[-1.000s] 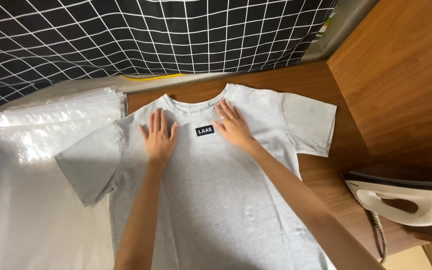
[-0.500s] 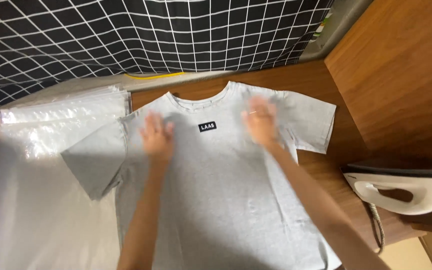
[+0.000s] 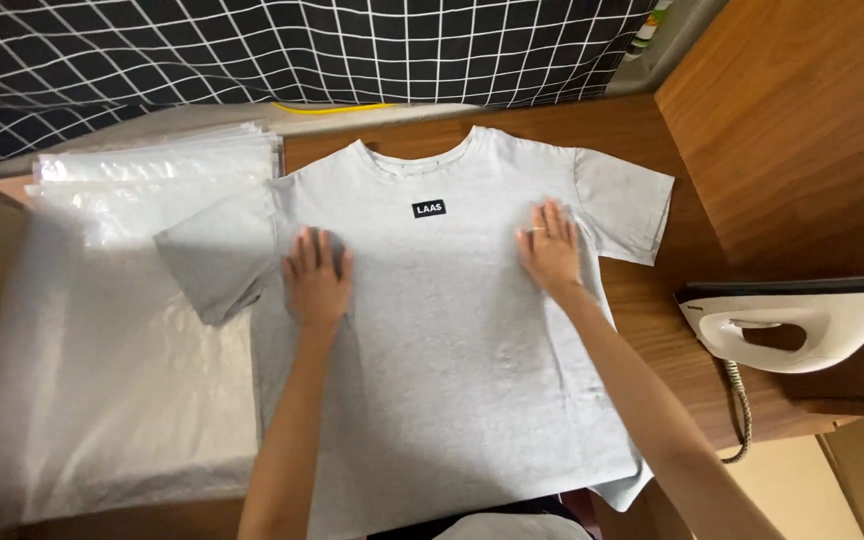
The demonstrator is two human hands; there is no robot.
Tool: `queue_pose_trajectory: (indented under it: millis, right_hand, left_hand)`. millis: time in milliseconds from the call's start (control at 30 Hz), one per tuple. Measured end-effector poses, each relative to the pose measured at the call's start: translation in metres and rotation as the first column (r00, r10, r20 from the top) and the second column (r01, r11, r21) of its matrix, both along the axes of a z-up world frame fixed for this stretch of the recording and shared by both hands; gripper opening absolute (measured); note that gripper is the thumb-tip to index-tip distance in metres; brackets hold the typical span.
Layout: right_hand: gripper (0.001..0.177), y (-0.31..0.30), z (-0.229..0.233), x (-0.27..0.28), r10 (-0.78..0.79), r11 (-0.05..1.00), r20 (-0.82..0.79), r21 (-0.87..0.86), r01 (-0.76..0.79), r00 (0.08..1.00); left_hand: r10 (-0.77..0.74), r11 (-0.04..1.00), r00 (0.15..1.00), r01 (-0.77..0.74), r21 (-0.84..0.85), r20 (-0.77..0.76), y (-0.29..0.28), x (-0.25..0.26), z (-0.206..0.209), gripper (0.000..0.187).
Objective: The person packs a pink shirt into a box, then takes a grey t-shirt from a rack, irons it on a table, and folds it.
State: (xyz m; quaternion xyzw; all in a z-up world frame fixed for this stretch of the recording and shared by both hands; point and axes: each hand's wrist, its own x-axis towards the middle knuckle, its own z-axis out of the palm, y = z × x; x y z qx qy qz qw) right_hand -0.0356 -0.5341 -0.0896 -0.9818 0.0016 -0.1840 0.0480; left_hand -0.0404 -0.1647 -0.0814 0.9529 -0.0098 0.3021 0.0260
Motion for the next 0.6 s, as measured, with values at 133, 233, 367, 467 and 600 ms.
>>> queue_pose_trajectory:
  millis: [133,233,367,467,600]
  right_hand:
    - [0.048,0.068,0.028,-0.019,0.196,0.978,0.062,0.065,-0.200,0.979]
    - [0.052,0.070,0.026,-0.033,0.128,0.990,0.024,0.054,-0.129,0.992]
    - [0.056,0.021,0.040,-0.039,-0.107,0.994,-0.114,-0.002,0.108,0.988]
    - [0.060,0.004,0.043,-0.033,-0.132,0.991,-0.171,-0.017,0.131,0.976]
    - [0.063,-0.004,0.032,-0.018,-0.134,0.990,-0.225,0.012,0.140,0.965]
  left_hand:
    - [-0.106,0.991,0.994,0.103,-0.080,-0.030,-0.032,-0.021,0.025,0.056]
    - [-0.110,0.989,0.989,0.100,-0.105,-0.096,-0.032,-0.025,0.029,0.055]
    - [-0.076,0.993,0.979,0.058,-0.099,-0.191,-0.029,-0.021,0.029,0.056]
    - [-0.092,0.989,0.970,0.063,-0.133,-0.227,-0.032,-0.014,0.032,0.057]
    - [-0.089,0.985,0.960,0.046,-0.164,-0.266,-0.035,0.001,0.025,0.058]
